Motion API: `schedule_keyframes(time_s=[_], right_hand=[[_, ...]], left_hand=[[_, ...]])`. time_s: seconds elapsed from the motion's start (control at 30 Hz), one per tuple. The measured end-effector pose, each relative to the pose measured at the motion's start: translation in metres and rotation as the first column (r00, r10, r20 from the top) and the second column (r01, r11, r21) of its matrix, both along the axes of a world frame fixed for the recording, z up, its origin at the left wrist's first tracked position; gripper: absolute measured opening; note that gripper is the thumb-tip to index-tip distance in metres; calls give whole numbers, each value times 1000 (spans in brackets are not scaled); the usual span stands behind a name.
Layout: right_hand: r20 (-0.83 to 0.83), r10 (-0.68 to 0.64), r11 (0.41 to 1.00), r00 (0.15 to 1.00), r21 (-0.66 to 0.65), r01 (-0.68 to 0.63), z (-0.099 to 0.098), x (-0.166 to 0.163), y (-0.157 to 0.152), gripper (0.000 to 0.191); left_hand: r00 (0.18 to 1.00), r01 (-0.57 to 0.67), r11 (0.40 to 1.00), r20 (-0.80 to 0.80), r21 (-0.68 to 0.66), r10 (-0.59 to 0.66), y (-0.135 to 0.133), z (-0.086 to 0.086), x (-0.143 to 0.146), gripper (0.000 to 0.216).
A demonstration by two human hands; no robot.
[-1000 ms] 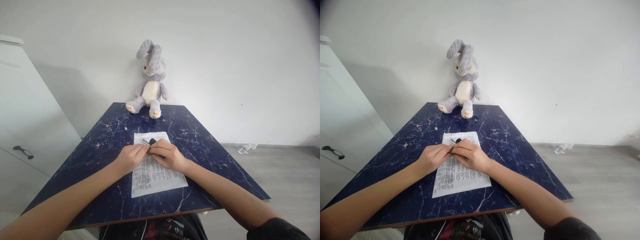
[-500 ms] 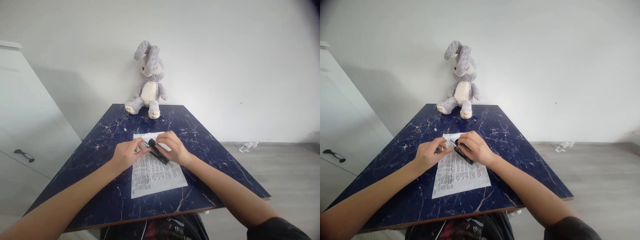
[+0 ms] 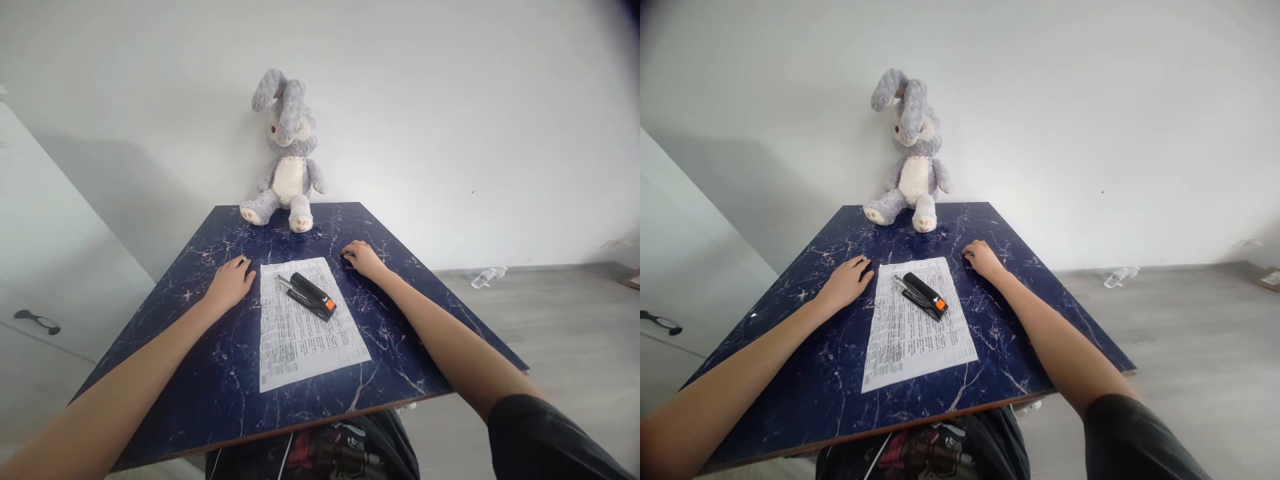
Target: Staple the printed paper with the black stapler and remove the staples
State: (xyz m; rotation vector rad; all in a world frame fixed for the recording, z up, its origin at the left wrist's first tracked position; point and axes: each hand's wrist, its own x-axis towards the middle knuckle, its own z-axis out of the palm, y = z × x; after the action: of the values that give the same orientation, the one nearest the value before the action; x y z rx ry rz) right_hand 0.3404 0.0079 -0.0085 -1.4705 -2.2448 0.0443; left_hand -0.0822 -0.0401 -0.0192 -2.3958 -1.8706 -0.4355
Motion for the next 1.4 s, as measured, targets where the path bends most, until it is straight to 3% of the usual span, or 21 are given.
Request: schedule_keyframes(time_s=[0.2, 0.33, 0.4, 0.67, 1.07, 1.23, 1.4], right_hand=[[-12, -44, 998, 999, 39, 45, 0, 3, -1, 24], [7, -52, 998, 999, 20, 51, 0, 7, 0, 15], [19, -41, 999, 999, 3, 41, -2, 8, 1, 21], [19, -19, 1000, 1000, 8, 19, -10, 4, 3, 42], [-26, -20, 1000, 999, 19, 21, -10, 2, 2, 39], [-79, 34, 998, 996, 51, -30, 0, -11, -11, 35], [-325, 173, 983, 930, 115, -142, 26, -48, -50, 20]], left_hand=[[998, 10, 996, -70, 92, -4, -11, 16, 2, 31], [996, -46, 991, -73, 126, 55, -10, 13, 2, 47], [994, -61, 989, -87, 133, 73, -8, 10, 2, 52], [998, 26, 996, -62, 83, -20, -4, 10, 0, 36], [989, 136, 986, 43, 91, -141, -4, 13, 2, 33], [971, 126, 988, 195, 84, -141, -10, 17, 8, 25], [931, 164, 978, 307, 130, -198, -21, 29, 16, 24]])
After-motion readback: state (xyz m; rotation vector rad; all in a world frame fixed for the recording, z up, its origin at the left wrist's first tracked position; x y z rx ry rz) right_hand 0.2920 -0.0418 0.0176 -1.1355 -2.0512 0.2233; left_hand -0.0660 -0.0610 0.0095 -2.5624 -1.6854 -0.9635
